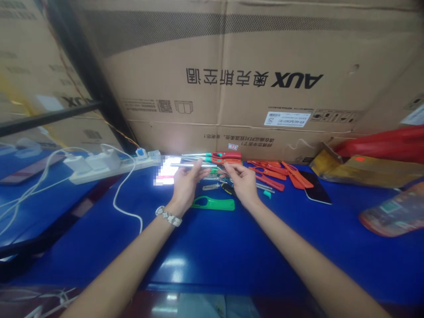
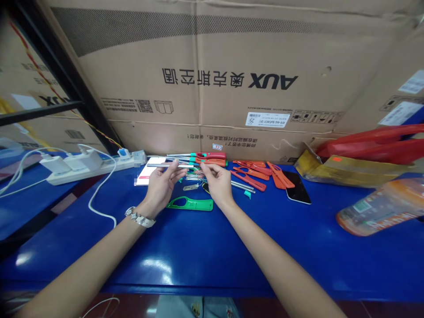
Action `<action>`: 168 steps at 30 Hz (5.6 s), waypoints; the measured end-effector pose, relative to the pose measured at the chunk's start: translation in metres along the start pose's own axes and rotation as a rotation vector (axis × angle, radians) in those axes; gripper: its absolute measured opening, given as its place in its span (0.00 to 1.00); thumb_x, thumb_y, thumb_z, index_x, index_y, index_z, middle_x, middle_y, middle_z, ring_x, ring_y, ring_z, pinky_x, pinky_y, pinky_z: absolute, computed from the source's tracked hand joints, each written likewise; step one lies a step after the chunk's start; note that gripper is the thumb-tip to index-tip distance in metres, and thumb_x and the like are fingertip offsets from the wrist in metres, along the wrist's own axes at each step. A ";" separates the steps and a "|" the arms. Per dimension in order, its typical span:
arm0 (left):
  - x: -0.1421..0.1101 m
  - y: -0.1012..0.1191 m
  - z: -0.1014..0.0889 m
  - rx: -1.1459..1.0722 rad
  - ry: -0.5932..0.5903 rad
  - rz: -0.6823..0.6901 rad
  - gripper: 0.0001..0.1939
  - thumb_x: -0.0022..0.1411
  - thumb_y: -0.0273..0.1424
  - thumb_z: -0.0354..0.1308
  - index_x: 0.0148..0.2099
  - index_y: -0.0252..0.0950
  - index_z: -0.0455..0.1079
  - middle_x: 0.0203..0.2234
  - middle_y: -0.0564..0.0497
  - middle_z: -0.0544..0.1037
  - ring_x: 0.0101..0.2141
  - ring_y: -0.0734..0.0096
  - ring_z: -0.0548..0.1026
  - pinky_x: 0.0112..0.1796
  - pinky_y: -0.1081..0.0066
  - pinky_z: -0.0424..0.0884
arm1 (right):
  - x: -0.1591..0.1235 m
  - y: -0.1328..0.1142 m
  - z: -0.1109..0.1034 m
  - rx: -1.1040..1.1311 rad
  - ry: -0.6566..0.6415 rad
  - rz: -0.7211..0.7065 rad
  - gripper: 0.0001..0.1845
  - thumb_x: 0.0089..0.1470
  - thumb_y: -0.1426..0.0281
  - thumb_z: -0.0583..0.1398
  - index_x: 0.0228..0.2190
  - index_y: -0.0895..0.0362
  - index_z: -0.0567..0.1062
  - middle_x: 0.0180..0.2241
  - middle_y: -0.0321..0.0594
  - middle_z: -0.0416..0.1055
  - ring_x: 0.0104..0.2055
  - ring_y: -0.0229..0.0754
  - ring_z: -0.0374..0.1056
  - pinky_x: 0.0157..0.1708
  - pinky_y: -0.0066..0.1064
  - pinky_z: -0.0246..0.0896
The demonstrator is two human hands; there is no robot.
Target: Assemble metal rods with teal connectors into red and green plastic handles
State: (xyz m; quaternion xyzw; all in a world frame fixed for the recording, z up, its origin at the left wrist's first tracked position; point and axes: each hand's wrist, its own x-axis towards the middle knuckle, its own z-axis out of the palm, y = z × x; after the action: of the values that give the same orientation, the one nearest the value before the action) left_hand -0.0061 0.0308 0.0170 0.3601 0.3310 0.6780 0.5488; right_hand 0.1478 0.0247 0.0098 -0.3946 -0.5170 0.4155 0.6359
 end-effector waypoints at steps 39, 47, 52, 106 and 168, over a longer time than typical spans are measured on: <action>-0.004 0.010 -0.004 -0.157 -0.300 -0.205 0.11 0.62 0.32 0.64 0.46 0.36 0.76 0.41 0.47 0.82 0.42 0.70 0.79 0.50 0.70 0.73 | -0.016 -0.019 0.001 -0.033 -0.178 -0.153 0.04 0.47 0.67 0.69 0.30 0.50 0.84 0.34 0.38 0.82 0.37 0.45 0.76 0.41 0.39 0.71; -0.002 0.012 -0.006 -0.167 -0.265 -0.243 0.09 0.60 0.24 0.63 0.44 0.35 0.74 0.37 0.49 0.80 0.40 0.68 0.81 0.42 0.74 0.78 | -0.020 -0.021 0.003 -0.121 -0.176 -0.225 0.06 0.47 0.69 0.69 0.32 0.53 0.84 0.34 0.39 0.82 0.35 0.44 0.76 0.40 0.37 0.71; -0.003 0.011 -0.004 -0.149 -0.232 -0.240 0.08 0.59 0.24 0.64 0.42 0.34 0.73 0.38 0.48 0.81 0.43 0.64 0.81 0.47 0.68 0.77 | -0.018 -0.017 -0.001 -0.196 -0.138 -0.194 0.06 0.48 0.67 0.69 0.32 0.54 0.83 0.30 0.38 0.81 0.30 0.42 0.74 0.35 0.35 0.71; 0.005 0.027 -0.022 1.131 -0.649 0.673 0.12 0.68 0.27 0.53 0.51 0.38 0.73 0.40 0.48 0.82 0.37 0.67 0.79 0.39 0.70 0.72 | -0.005 -0.021 -0.008 0.173 -0.442 0.318 0.15 0.48 0.61 0.67 0.35 0.55 0.73 0.30 0.36 0.74 0.36 0.41 0.72 0.40 0.34 0.63; 0.010 0.029 -0.035 1.168 -0.792 0.221 0.22 0.70 0.45 0.49 0.36 0.35 0.76 0.27 0.52 0.78 0.28 0.70 0.71 0.29 0.72 0.62 | -0.010 -0.004 -0.034 -0.873 -0.346 -0.340 0.07 0.52 0.75 0.61 0.33 0.54 0.79 0.34 0.40 0.78 0.36 0.44 0.71 0.37 0.36 0.64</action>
State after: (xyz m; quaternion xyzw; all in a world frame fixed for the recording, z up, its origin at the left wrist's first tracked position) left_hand -0.0514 0.0334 0.0244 0.8457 0.3774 0.2599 0.2734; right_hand 0.1804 0.0116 0.0050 -0.4594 -0.7976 0.1100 0.3752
